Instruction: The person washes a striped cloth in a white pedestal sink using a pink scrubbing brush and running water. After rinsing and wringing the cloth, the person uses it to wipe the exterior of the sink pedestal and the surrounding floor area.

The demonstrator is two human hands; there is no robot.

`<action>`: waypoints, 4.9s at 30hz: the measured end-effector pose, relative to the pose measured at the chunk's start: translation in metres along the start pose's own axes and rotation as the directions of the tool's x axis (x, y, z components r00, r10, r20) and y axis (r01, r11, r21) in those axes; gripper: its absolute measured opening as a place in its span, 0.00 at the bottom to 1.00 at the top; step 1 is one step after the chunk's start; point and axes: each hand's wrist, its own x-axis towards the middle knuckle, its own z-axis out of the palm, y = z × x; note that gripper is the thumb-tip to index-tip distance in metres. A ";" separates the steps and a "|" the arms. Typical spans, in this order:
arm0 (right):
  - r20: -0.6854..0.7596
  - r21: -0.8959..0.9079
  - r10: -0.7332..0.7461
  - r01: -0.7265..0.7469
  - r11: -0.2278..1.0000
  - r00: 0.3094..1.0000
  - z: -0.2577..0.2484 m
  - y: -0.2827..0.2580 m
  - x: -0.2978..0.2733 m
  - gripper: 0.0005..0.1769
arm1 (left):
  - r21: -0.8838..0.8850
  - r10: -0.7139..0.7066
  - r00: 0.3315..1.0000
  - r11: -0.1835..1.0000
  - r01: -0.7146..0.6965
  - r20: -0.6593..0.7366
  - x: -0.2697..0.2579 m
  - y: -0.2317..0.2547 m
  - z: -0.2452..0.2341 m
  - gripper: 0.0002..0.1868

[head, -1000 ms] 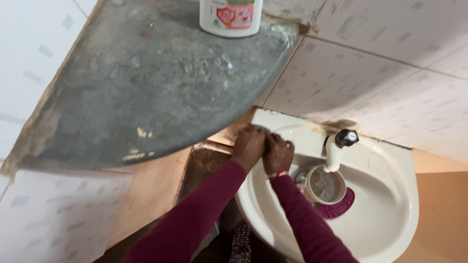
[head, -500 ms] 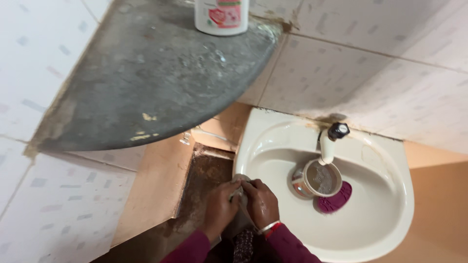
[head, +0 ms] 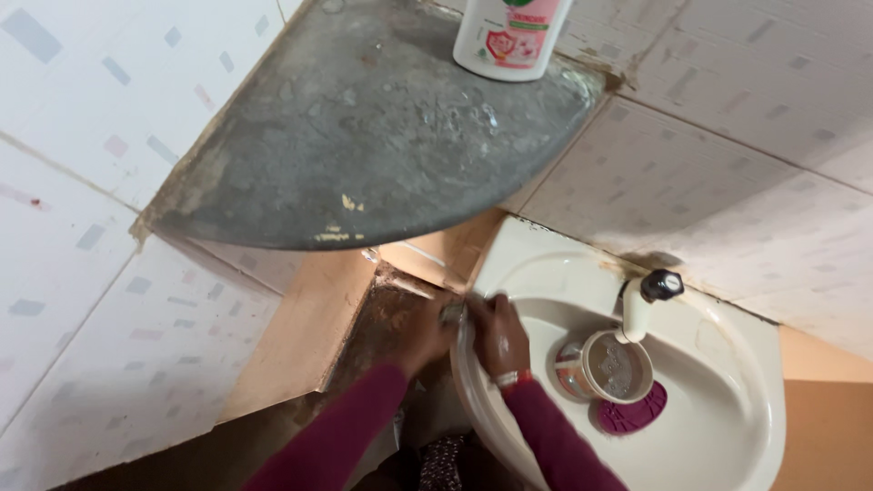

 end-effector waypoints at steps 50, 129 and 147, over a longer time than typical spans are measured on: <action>0.108 0.113 -0.129 0.117 0.987 0.986 -0.015 -0.014 -0.014 0.23 | -0.178 0.014 0.930 0.980 -0.085 -0.367 -0.047 0.018 0.037 0.21; 0.212 0.889 0.977 0.413 -0.197 0.008 0.075 -0.081 -0.194 0.31 | 0.278 0.230 0.283 0.052 -0.959 0.931 -0.111 0.061 0.079 0.45; -0.337 0.934 0.909 -0.208 0.290 -0.245 0.049 -0.033 -0.201 0.31 | 0.112 0.474 0.166 0.140 -0.984 0.865 -0.101 0.067 0.123 0.18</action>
